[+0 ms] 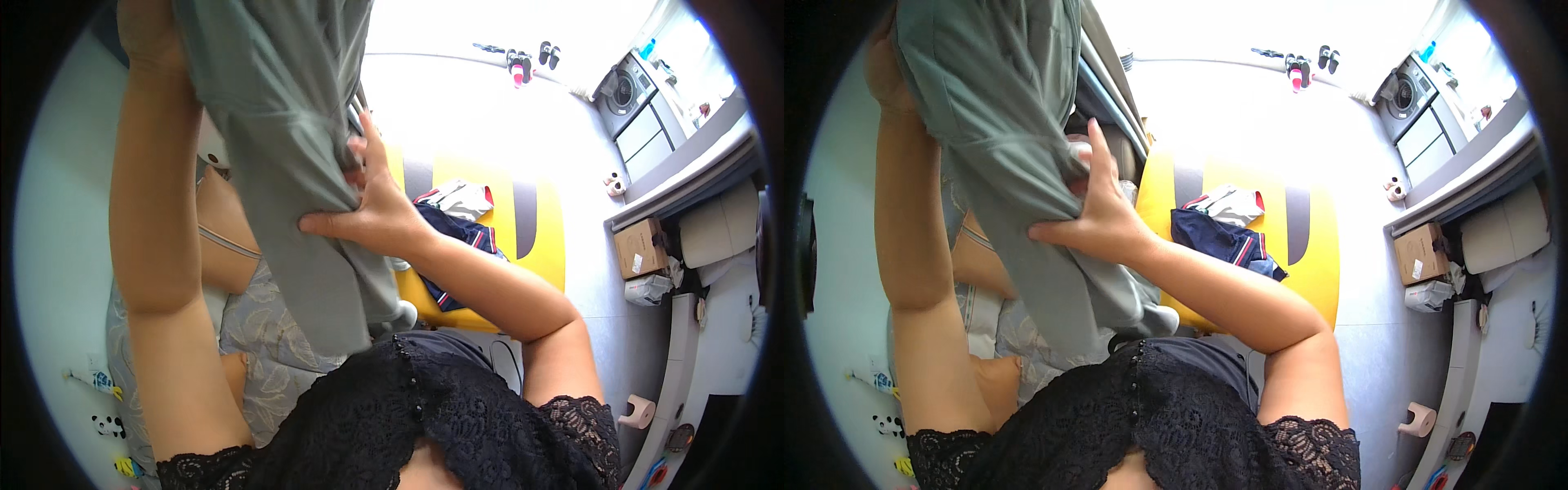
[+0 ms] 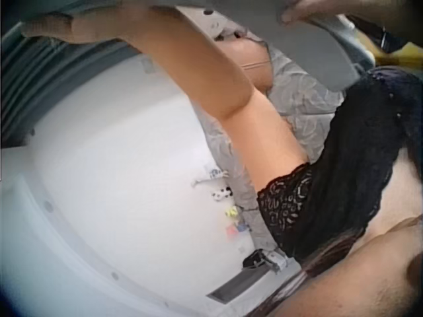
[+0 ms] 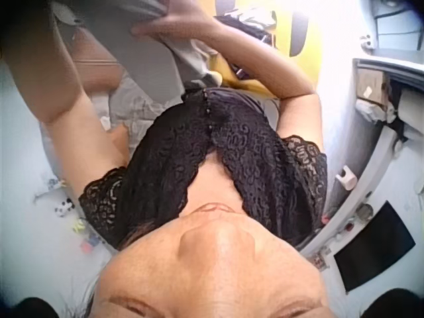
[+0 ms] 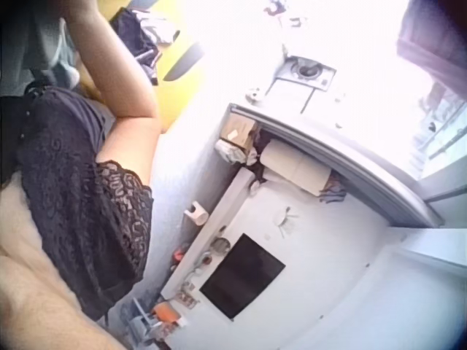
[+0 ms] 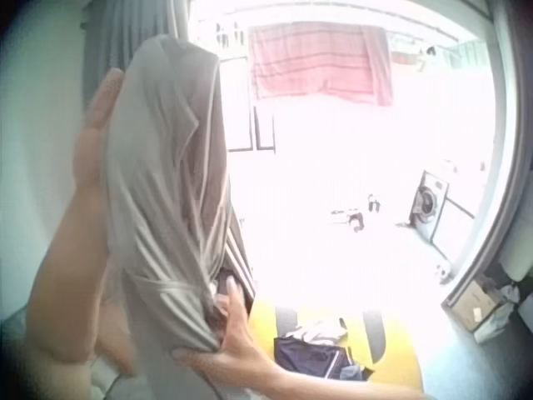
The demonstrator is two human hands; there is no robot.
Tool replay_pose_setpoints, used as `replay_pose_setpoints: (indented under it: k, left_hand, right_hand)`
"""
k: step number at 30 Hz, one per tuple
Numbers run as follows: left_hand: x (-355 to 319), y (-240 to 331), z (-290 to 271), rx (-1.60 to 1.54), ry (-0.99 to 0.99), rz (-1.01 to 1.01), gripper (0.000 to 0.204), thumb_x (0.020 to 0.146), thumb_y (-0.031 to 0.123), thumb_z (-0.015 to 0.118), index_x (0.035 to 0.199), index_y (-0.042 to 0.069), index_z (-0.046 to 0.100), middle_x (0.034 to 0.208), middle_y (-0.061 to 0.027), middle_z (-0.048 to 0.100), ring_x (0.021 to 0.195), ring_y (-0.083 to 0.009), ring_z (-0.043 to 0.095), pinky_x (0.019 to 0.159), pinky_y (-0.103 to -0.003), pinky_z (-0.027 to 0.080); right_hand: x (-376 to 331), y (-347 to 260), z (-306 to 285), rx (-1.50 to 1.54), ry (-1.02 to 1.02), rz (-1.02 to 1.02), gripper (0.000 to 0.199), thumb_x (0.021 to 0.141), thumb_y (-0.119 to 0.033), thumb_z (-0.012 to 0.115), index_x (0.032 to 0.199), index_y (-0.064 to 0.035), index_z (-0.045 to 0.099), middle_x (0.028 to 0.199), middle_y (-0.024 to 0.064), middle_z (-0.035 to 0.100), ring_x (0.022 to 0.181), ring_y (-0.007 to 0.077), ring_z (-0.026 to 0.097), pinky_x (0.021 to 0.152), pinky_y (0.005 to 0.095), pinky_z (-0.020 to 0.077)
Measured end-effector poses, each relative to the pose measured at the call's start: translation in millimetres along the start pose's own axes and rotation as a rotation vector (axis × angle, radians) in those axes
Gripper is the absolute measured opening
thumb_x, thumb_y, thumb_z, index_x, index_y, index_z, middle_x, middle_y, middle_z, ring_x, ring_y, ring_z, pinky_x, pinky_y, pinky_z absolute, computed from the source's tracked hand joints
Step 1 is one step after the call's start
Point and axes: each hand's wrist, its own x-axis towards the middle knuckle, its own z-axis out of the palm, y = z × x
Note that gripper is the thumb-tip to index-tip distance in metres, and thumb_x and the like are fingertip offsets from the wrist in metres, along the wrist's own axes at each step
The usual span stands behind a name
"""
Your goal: The person folds several pieces of clothing, including a gray shirt, gray pants, and a navy jacket, on a yellow ottoman. They also briefly handle a blue backpack and a large pink stuffed animal.
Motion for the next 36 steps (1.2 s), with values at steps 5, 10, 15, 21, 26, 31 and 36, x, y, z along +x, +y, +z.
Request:
replay_pose_setpoints:
  k: [5,10,15,21,26,31,36]
  left_hand:
    - [-10,-12,10,-0.093,0.084,0.011,0.053,0.100,0.039,0.031,0.131,-0.001,0.046,0.131,-0.0224,0.051,0.118,-0.0365,0.052,0.100,-0.047,0.044]
    - [-18,-32,-10,-0.200,0.021,-0.139,0.055,0.100,0.043,0.031,0.132,0.001,0.046,0.131,-0.0209,0.051,0.119,-0.0339,0.052,0.101,-0.046,0.043]
    - [-80,-109,-61,-0.350,0.478,-0.411,0.059,0.098,0.050,0.034,0.134,0.005,0.044,0.134,-0.0130,0.050,0.124,-0.0268,0.048,0.106,-0.043,0.036]
    - [-129,-161,-12,-0.204,0.665,-0.538,0.070,0.092,0.060,0.039,0.132,0.002,0.047,0.126,-0.0130,0.055,0.115,-0.0212,0.055,0.099,-0.038,0.043]
    - [-129,-179,4,0.043,0.703,-0.458,0.065,0.093,0.053,0.048,0.129,-0.001,0.048,0.123,-0.0124,0.057,0.113,-0.0204,0.056,0.097,-0.037,0.044]
    - [-94,-145,-1,0.385,0.828,-0.486,0.044,0.086,0.030,0.069,0.115,-0.001,0.058,0.105,-0.0101,0.065,0.098,-0.0166,0.063,0.085,-0.031,0.051]
    - [-86,-76,-12,0.748,0.793,-0.441,0.028,0.085,0.025,0.069,0.102,0.003,0.066,0.089,-0.0022,0.068,0.077,-0.0113,0.064,0.076,-0.023,0.050]
  right_hand:
    - [-5,13,-9,0.235,-0.362,0.248,0.099,0.066,-0.021,0.086,0.141,0.0007,0.026,0.129,0.0159,0.050,0.121,0.0240,0.048,0.106,0.0345,0.0334]
    - [-9,-45,7,0.083,-0.615,0.427,0.071,0.072,-0.032,0.081,0.129,-0.0005,0.051,0.122,0.0140,0.059,0.119,0.0209,0.050,0.104,0.0310,0.0338]
    - [-15,-69,-49,0.028,-0.390,0.248,0.052,0.080,-0.032,0.074,0.119,-0.0001,0.059,0.115,0.0111,0.063,0.109,0.0198,0.057,0.095,0.0304,0.0436]
    - [39,-83,-102,0.203,0.070,0.264,0.056,0.085,-0.041,0.066,0.111,0.0080,0.058,0.101,0.0191,0.065,0.090,0.0240,0.067,0.078,0.0331,0.0559]
    - [58,-72,-117,-0.022,0.070,0.401,0.062,0.081,-0.045,0.070,0.113,0.0073,0.057,0.105,0.0200,0.063,0.092,0.0245,0.066,0.080,0.0339,0.0545]
    - [71,-118,-122,-0.308,-0.062,0.209,0.060,0.077,-0.041,0.075,0.115,0.0025,0.057,0.105,0.0168,0.064,0.092,0.0246,0.065,0.082,0.0332,0.0545]
    - [84,-171,-126,-0.278,-0.013,0.127,0.034,0.082,-0.011,0.071,0.113,-0.0016,0.060,0.108,0.0093,0.063,0.099,0.0185,0.060,0.087,0.0316,0.0496]
